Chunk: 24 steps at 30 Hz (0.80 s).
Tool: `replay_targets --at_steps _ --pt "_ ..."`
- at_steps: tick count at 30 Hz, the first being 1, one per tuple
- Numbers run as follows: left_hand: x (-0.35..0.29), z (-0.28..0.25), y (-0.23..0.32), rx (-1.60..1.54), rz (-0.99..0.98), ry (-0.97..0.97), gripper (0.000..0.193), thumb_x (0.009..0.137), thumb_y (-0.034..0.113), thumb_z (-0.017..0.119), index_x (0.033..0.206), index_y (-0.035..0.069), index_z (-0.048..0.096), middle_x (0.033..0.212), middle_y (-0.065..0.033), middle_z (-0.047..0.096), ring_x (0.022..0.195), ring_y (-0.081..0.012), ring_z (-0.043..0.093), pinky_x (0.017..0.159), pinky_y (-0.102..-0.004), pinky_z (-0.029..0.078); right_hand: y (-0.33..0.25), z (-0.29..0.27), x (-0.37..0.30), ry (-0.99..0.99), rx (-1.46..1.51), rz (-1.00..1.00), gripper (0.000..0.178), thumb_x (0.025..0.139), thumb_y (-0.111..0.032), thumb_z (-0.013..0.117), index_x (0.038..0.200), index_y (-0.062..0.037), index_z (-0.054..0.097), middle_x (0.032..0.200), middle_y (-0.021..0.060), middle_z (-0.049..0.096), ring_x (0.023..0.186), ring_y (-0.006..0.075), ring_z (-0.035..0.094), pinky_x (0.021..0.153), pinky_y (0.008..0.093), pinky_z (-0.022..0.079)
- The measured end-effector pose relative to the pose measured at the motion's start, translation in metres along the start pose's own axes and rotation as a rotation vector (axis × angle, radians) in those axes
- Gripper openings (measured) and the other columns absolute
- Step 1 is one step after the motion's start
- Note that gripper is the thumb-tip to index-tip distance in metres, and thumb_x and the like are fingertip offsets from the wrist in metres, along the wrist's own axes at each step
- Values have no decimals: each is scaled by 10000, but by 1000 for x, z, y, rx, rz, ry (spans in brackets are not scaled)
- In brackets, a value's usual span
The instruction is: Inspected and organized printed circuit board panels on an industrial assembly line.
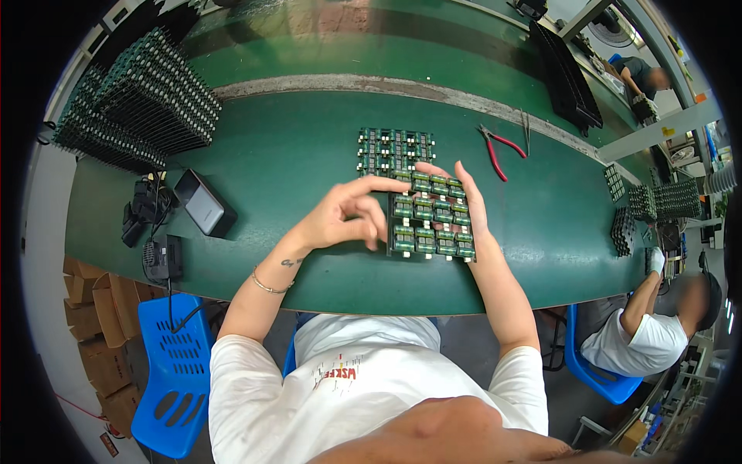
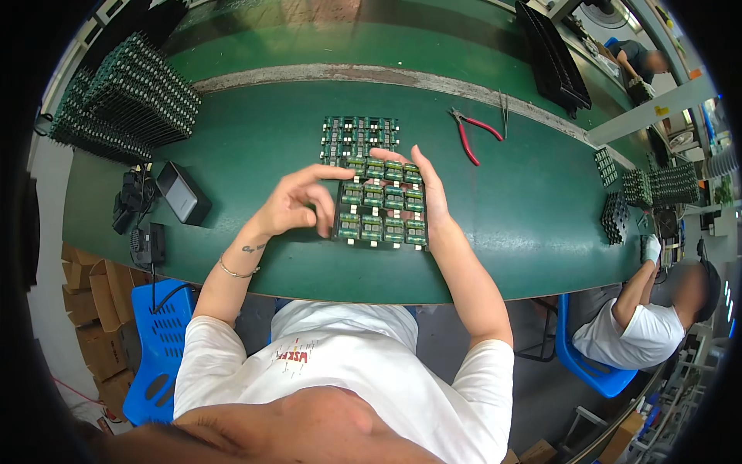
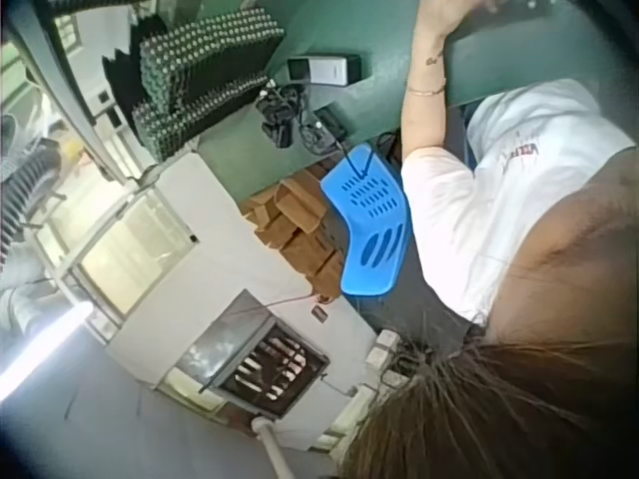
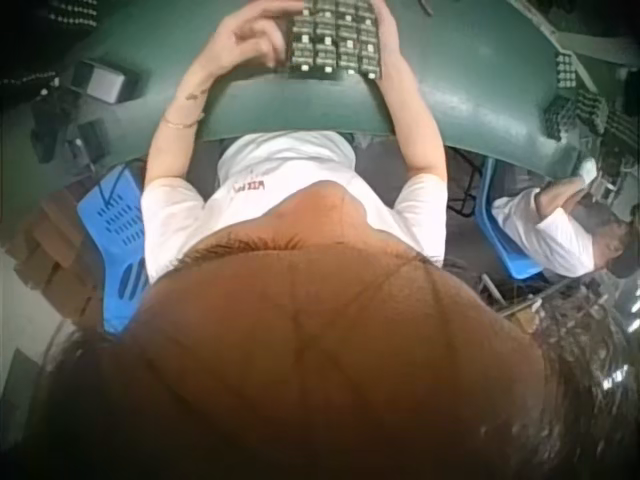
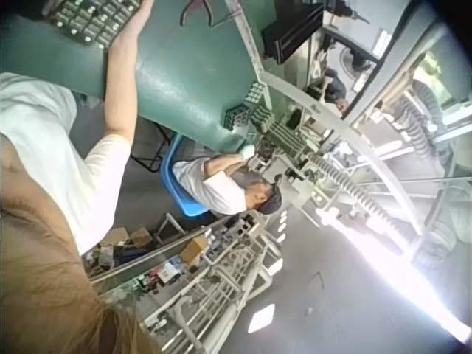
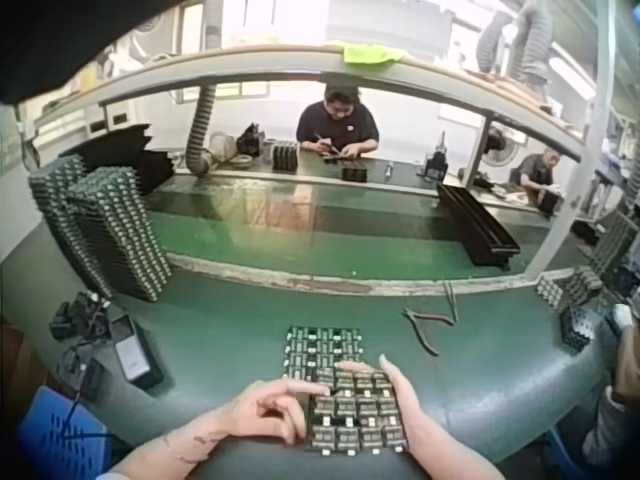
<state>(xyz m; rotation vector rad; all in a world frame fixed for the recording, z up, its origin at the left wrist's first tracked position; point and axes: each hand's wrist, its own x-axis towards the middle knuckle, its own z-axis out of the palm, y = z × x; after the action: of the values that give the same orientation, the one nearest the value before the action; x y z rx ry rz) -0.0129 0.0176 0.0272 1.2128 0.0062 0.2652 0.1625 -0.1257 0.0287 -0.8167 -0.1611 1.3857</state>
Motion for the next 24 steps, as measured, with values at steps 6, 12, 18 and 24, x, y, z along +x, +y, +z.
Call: replay_targets --at_steps 6,12,18,24 --pt "8 3 1 727 264 103 209 707 63 707 913 79 676 921 -20 615 831 -126 535 732 -256 420 12 -4 4 -12 -26 152 556 916 -487 368 1166 -28 556 999 138 641 848 219 642 747 369 539" --pt "9 10 -11 918 345 62 76 725 79 700 797 102 703 892 27 605 848 -136 514 835 -314 373 24 -9 7 17 -1 238 519 920 -446 404 1115 0 584 954 121 656 783 184 650 667 306 550" --pt "7 6 -17 896 257 49 77 741 81 684 816 90 699 897 24 607 817 -146 519 861 -336 363 26 -11 7 13 -2 260 499 919 -429 421 1110 0 588 934 109 662 746 178 651 625 280 547" --pt "9 6 -17 755 263 65 80 772 65 652 833 85 699 903 -4 609 809 -154 526 846 -304 375 25 -11 10 19 24 250 525 919 -451 406 1119 0 584 961 118 655 798 189 647 695 304 542"
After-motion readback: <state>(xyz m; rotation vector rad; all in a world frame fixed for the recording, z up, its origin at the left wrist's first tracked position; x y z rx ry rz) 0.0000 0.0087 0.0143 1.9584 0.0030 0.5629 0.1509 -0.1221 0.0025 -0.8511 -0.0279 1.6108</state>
